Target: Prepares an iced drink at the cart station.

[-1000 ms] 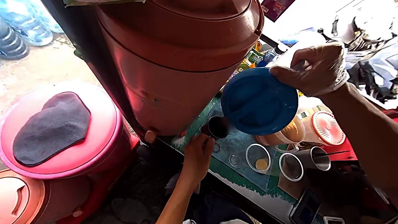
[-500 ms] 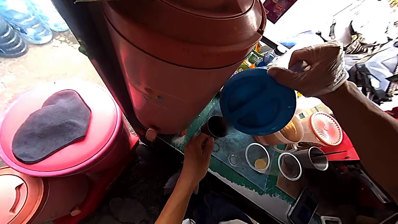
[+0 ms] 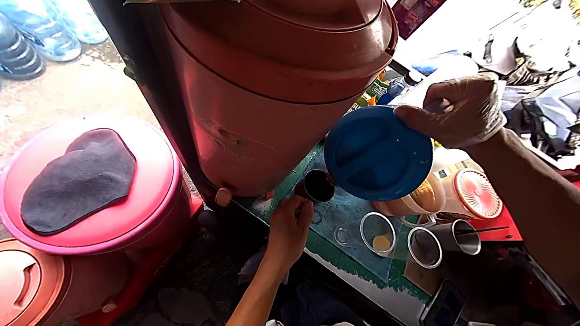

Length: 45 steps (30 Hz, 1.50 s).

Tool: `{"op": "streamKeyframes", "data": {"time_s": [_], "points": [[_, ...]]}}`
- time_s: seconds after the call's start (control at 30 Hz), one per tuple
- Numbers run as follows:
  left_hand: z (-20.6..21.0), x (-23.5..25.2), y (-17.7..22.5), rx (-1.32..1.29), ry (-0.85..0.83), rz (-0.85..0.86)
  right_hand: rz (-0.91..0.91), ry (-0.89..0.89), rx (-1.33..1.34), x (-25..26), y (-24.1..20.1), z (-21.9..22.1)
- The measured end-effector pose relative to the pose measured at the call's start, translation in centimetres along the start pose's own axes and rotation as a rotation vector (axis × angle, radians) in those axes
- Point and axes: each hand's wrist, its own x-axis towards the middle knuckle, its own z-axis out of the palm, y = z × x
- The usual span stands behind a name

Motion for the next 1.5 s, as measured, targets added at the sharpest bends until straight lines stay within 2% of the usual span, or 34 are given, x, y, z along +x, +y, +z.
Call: {"op": "streamKeyframes", "data": {"time_s": [0.4,0.63,0.73,0.9,1.0,1.07,1.13,1.23,1.3,1.4,1.5], "points": [[0.4,0.5,-0.2,-0.001,0.033,0.034,0.122,0.021,0.013,-0.9,1.1,0.9],[0.7,1.0,-0.3,-0.016,0.065,0.066,0.318,0.060,0.102,-1.8,3.2,1.9],[0.9,1.3,-0.3,-0.028,0.066,0.085,0.425,0.123,0.264,-2.5,4.7,2.9],[1.2,1.7,-0.1,-0.012,0.082,0.125,0.682,0.340,0.762,-3.9,6.4,5.2],[1.6,2.0,0.0,-0.006,0.096,0.148,0.843,0.428,0.858,-5.6,9.3,7.3],[1.9,2.0,0.1,-0.012,0.104,0.171,0.920,0.471,0.841,-6.8,10.2,8.4],[2.2,2.1,0.2,-0.017,0.108,0.188,0.844,0.500,0.770,-8.9,11.3,9.7],[2.5,2.0,0.7,-0.030,0.100,0.200,0.730,0.480,0.522,-11.1,12.2,10.8],[2.6,1.9,1.2,-0.048,0.090,0.216,0.890,0.470,0.525,-11.3,12.4,10.8],[3.0,1.5,2.3,-0.042,0.064,0.244,1.061,0.353,0.409,-10.3,11.5,8.3],[3.5,1.0,3.6,-0.011,0.024,0.283,0.935,0.376,0.395,-13.0,9.1,2.5]]}}
